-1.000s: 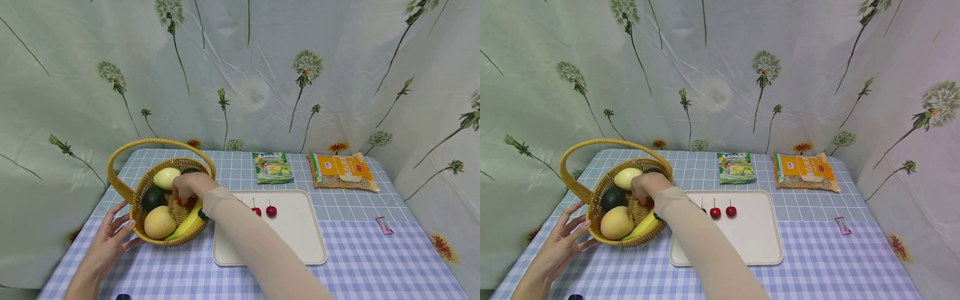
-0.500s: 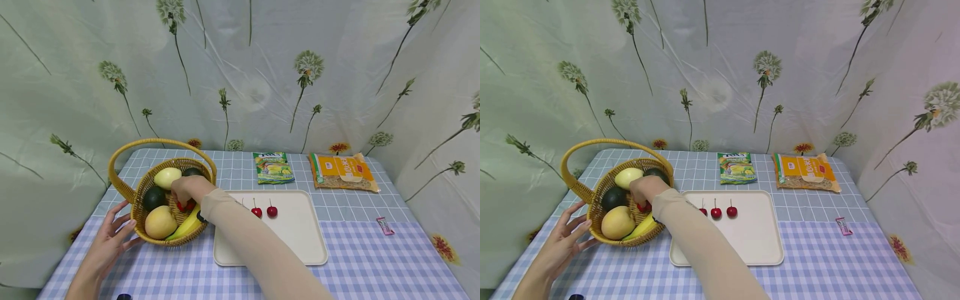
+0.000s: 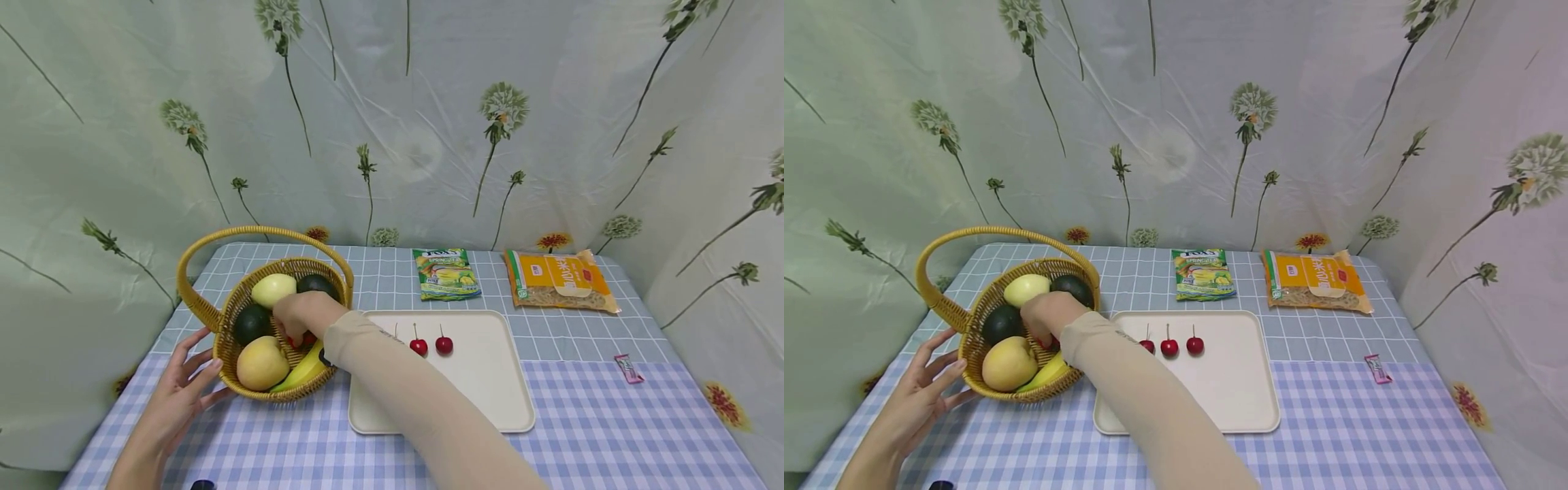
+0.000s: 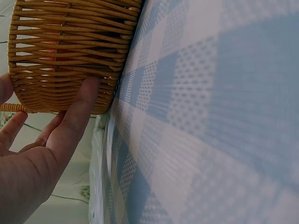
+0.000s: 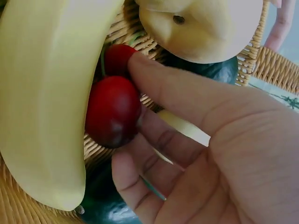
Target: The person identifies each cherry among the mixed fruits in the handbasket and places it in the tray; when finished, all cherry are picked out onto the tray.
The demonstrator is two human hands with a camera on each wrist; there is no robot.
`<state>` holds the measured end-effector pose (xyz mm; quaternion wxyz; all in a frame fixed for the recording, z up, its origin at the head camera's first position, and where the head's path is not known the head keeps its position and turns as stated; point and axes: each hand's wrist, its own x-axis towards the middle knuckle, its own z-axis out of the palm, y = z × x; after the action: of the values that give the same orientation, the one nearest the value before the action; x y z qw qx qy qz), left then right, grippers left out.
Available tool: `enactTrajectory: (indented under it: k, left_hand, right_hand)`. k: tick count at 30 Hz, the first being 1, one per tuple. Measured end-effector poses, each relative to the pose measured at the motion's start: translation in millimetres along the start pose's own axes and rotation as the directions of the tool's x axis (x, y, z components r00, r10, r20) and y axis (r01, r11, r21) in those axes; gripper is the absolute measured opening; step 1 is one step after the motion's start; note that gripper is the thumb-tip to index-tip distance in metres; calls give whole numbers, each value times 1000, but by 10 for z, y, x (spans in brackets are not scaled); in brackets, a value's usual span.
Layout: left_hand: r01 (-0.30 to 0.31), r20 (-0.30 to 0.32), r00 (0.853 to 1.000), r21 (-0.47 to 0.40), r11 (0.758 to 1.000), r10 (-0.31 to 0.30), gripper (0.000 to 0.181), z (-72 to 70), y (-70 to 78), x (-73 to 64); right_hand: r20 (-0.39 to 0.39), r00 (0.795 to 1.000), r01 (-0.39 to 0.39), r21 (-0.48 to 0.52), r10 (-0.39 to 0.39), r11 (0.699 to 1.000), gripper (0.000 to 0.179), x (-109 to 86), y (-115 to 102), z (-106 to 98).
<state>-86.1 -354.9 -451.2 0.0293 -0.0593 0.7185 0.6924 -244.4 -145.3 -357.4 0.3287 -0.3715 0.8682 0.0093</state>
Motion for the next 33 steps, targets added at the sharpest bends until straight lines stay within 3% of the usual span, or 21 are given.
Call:
enactTrajectory:
  k: [12, 33]
  left_hand:
    - [-11, 4, 1000, -2, 1000, 11, 71, 0, -5, 1]
    - [7, 1, 1000, 3, 1000, -7, 71, -9, -9, -6]
  right_hand:
    - [-19, 1000, 13, -32, -14, 999, 4, -79, -56, -62]
    - [-143, 968, 203, -27, -205, 979, 13, -289, 131, -105]
